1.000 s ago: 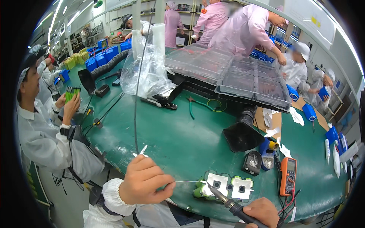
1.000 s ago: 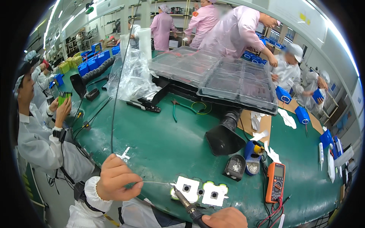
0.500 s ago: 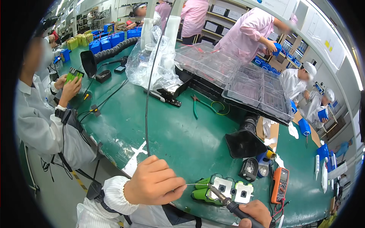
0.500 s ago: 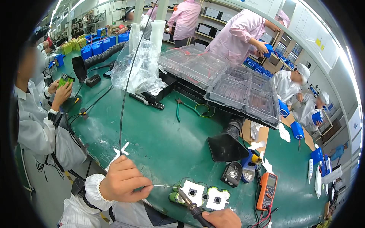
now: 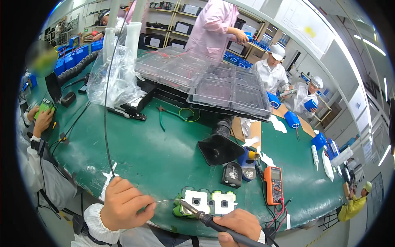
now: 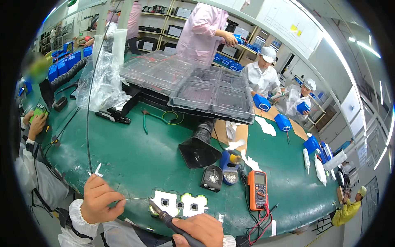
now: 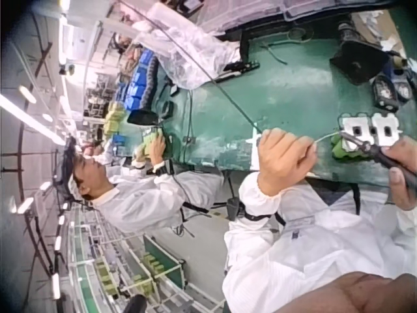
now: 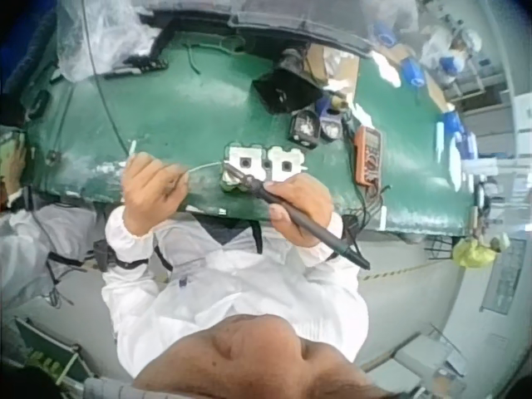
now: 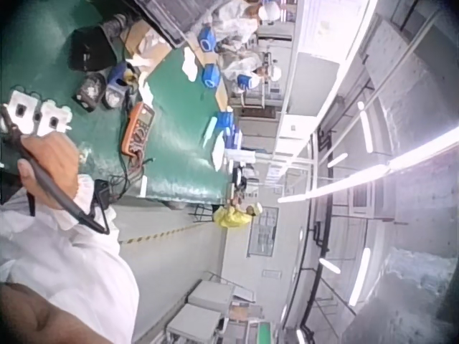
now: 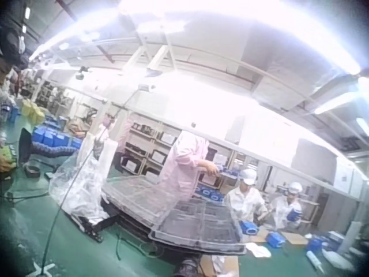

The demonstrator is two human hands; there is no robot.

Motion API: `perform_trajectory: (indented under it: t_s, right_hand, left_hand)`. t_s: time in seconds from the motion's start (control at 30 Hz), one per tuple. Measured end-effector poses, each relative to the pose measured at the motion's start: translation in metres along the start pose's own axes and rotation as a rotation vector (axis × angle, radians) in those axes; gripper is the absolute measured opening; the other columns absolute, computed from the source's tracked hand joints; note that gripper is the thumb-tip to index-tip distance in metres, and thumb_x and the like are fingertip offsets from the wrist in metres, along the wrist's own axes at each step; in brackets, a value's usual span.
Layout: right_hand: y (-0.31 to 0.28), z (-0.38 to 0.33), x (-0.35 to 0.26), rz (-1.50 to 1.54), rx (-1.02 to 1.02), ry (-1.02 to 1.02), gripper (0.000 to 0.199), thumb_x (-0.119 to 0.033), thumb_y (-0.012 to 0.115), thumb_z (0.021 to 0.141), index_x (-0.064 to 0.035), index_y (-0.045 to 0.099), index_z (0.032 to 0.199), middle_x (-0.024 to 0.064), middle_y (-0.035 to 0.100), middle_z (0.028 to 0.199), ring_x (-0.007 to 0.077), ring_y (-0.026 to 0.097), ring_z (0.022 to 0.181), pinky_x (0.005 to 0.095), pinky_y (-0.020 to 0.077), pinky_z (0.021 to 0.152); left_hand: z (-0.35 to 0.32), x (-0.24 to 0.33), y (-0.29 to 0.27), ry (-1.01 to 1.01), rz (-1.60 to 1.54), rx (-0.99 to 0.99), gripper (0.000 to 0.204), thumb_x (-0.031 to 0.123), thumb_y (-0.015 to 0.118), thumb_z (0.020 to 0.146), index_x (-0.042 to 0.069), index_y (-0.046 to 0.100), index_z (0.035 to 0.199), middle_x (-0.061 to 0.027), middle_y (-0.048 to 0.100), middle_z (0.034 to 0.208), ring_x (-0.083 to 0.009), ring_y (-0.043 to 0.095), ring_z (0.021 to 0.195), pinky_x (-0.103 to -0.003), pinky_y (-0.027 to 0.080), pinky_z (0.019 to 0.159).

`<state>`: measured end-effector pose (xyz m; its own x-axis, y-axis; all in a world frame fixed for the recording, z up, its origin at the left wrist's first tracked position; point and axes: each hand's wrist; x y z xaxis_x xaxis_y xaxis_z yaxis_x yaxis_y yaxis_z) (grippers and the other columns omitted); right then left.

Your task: Assemble and solder components for rechargeable lithium battery packs.

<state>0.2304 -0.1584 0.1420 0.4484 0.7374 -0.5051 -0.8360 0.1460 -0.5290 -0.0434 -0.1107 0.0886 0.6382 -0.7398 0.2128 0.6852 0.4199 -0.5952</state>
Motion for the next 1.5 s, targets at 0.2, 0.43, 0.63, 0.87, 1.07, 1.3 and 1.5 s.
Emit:
perform_trajectory:
  t_s: [0.2, 0.43, 0.63, 0.87, 1.07, 1.3, 1.5]
  right_hand:
    - [0.000, 0.000, 0.001, 0.022, 0.018, -0.023, 0.024, -0.019, 0.067, 0.088, 0.0035, 0.067, 0.095, 0.0127, 0.062, 0.070, 0.0278, 0.057, 0.056, 0.0369, 0.0424, 0.052]
    - [0.003, 0.002, 0.000, 0.026, 0.020, -0.024, 0.025, -0.021, 0.068, 0.089, 0.0028, 0.066, 0.093, 0.0135, 0.062, 0.071, 0.0278, 0.057, 0.056, 0.0363, 0.0432, 0.053]
    - [-0.003, -0.005, -0.004, 0.094, 0.052, 0.074, 0.035, -0.029, 0.066, 0.091, 0.0051, 0.065, 0.088, 0.0169, 0.062, 0.072, 0.0273, 0.057, 0.059, 0.0360, 0.0444, 0.055]
    - [0.005, -0.003, -0.007, 0.099, 0.070, 0.136, 0.040, -0.034, 0.067, 0.092, 0.0063, 0.065, 0.088, 0.0158, 0.059, 0.071, 0.0261, 0.056, 0.060, 0.0355, 0.0445, 0.056]
    - [0.006, -0.001, -0.007, 0.097, 0.046, 0.131, 0.040, -0.033, 0.066, 0.092, 0.0068, 0.065, 0.088, 0.0159, 0.059, 0.071, 0.0262, 0.056, 0.060, 0.0351, 0.0449, 0.057]
    - [0.005, -0.002, -0.005, 0.093, 0.045, 0.126, 0.039, -0.032, 0.066, 0.092, 0.0071, 0.065, 0.088, 0.0157, 0.059, 0.070, 0.0256, 0.056, 0.059, 0.0350, 0.0445, 0.055]
    - [0.006, -0.002, -0.003, 0.098, 0.040, 0.114, 0.038, -0.030, 0.066, 0.092, 0.0071, 0.064, 0.088, 0.0153, 0.059, 0.069, 0.0248, 0.056, 0.058, 0.0344, 0.0434, 0.054]
  left_hand:
    - [0.000, 0.002, 0.001, -0.004, -0.002, -0.001, 0.018, 0.010, 0.078, 0.059, 0.015, 0.067, 0.072, 0.0048, 0.051, 0.060, -0.0171, 0.044, 0.059, -0.033, 0.030, 0.057]
    - [0.000, 0.002, -0.008, -0.005, 0.027, -0.009, 0.017, 0.010, 0.078, 0.061, 0.014, 0.066, 0.072, 0.0035, 0.050, 0.061, -0.0174, 0.043, 0.058, -0.033, 0.030, 0.056]
    - [0.003, -0.001, -0.002, -0.003, 0.000, 0.006, 0.017, 0.010, 0.078, 0.062, 0.013, 0.067, 0.075, 0.0038, 0.051, 0.062, -0.0170, 0.045, 0.059, -0.032, 0.031, 0.057]
    - [-0.005, -0.003, -0.003, -0.009, -0.025, 0.001, 0.018, 0.010, 0.079, 0.063, 0.014, 0.068, 0.077, 0.0050, 0.054, 0.063, -0.0156, 0.046, 0.059, -0.032, 0.031, 0.057]
    - [-0.004, -0.001, -0.003, -0.006, -0.038, 0.001, 0.014, 0.012, 0.078, 0.067, 0.014, 0.067, 0.076, 0.0054, 0.051, 0.063, -0.0148, 0.044, 0.059, -0.031, 0.030, 0.057]
    - [-0.003, 0.000, -0.002, -0.004, -0.035, -0.016, 0.016, 0.013, 0.080, 0.066, 0.015, 0.069, 0.078, 0.0058, 0.051, 0.063, -0.0149, 0.045, 0.059, -0.031, 0.031, 0.058]
    - [-0.002, -0.001, 0.000, 0.006, -0.036, -0.011, 0.015, 0.013, 0.080, 0.067, 0.015, 0.069, 0.078, 0.0058, 0.051, 0.063, -0.0149, 0.045, 0.059, -0.031, 0.030, 0.058]
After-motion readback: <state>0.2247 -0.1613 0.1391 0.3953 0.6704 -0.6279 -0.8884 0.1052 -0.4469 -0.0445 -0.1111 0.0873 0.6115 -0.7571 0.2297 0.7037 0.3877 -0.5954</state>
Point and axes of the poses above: each hand's wrist, its own z-axis towards the middle knuckle, its own y-axis out of the palm, x = y × z
